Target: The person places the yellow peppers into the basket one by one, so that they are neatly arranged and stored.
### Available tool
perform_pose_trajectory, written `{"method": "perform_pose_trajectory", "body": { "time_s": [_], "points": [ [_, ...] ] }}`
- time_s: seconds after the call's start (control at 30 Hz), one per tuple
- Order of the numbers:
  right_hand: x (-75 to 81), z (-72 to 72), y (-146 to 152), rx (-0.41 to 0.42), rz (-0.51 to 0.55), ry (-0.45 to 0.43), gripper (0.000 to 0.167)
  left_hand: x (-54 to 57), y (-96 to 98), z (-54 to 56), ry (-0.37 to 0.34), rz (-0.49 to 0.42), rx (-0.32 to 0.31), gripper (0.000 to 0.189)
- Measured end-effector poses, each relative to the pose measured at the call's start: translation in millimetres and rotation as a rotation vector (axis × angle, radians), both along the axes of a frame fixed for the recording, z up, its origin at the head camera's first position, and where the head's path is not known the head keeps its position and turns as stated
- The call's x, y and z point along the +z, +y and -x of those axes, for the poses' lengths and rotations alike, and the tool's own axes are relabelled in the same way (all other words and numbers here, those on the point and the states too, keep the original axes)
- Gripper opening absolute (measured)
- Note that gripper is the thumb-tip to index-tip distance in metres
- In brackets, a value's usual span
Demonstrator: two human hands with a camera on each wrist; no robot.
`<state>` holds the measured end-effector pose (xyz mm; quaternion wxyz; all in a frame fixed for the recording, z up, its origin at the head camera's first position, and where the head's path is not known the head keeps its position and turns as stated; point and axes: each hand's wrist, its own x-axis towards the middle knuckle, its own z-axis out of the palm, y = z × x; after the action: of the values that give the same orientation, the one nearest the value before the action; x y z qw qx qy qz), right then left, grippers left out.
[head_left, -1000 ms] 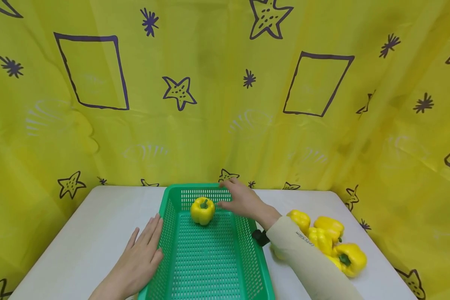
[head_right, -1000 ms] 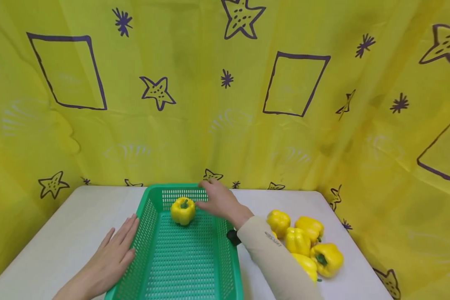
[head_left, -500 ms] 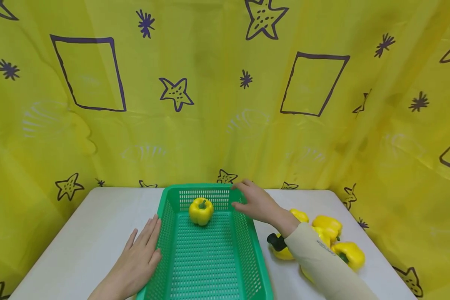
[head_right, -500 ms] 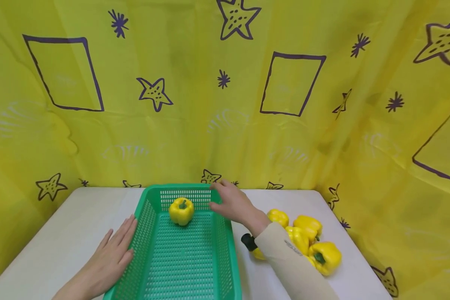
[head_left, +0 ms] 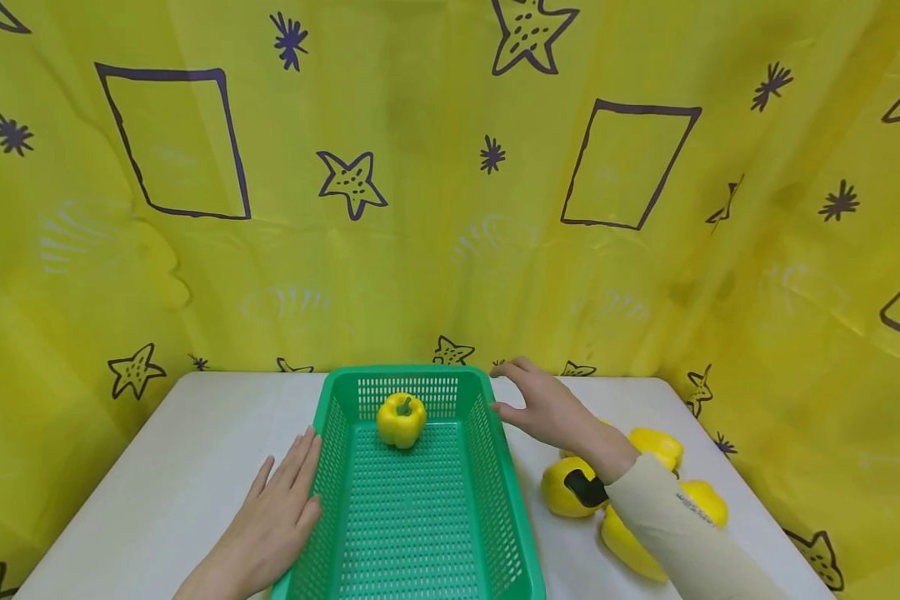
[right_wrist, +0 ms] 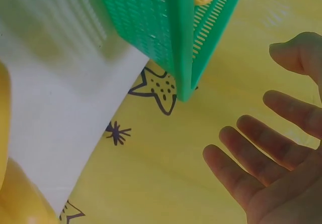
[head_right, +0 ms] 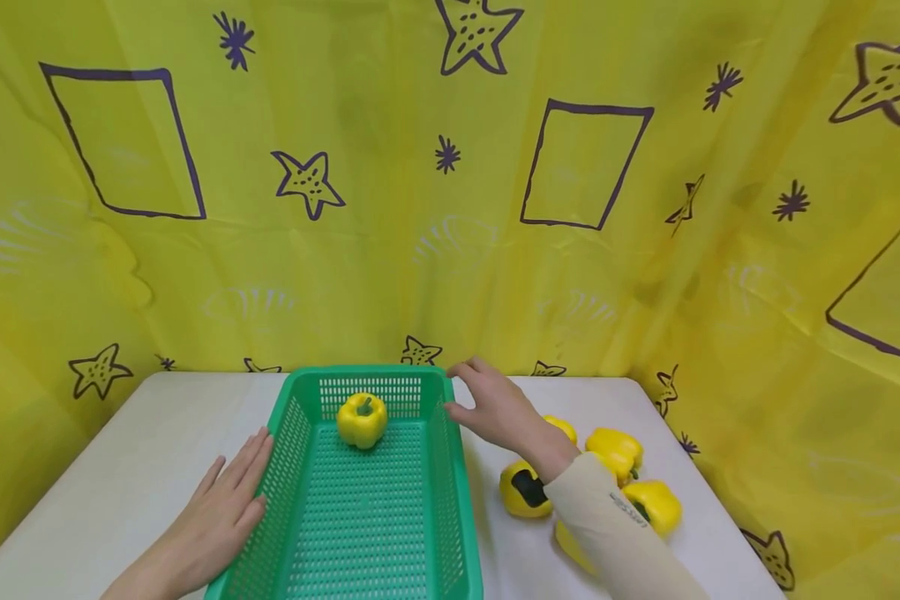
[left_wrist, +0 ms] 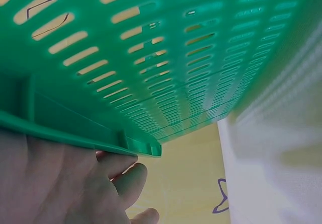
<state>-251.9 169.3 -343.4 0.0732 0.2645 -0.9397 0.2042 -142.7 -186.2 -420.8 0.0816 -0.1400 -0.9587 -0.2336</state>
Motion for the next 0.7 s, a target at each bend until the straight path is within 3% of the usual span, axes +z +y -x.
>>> {"method": "perform_pose_trajectory", "body": {
  "time_s": [0.23, 0.7],
  "points": [
    [-1.0, -9.2, 15.7, -0.026, -0.025, 0.009, 0.039, -0.4, 0.5, 0.0, 0.004, 0.004, 0.004, 0.064],
    [-17.8, -30.0, 48.2, -0.066, -0.028, 0.0, 0.035, 0.4, -3.3, 1.7, 0.035, 0.031, -0.023, 0.066]
  ]
}}
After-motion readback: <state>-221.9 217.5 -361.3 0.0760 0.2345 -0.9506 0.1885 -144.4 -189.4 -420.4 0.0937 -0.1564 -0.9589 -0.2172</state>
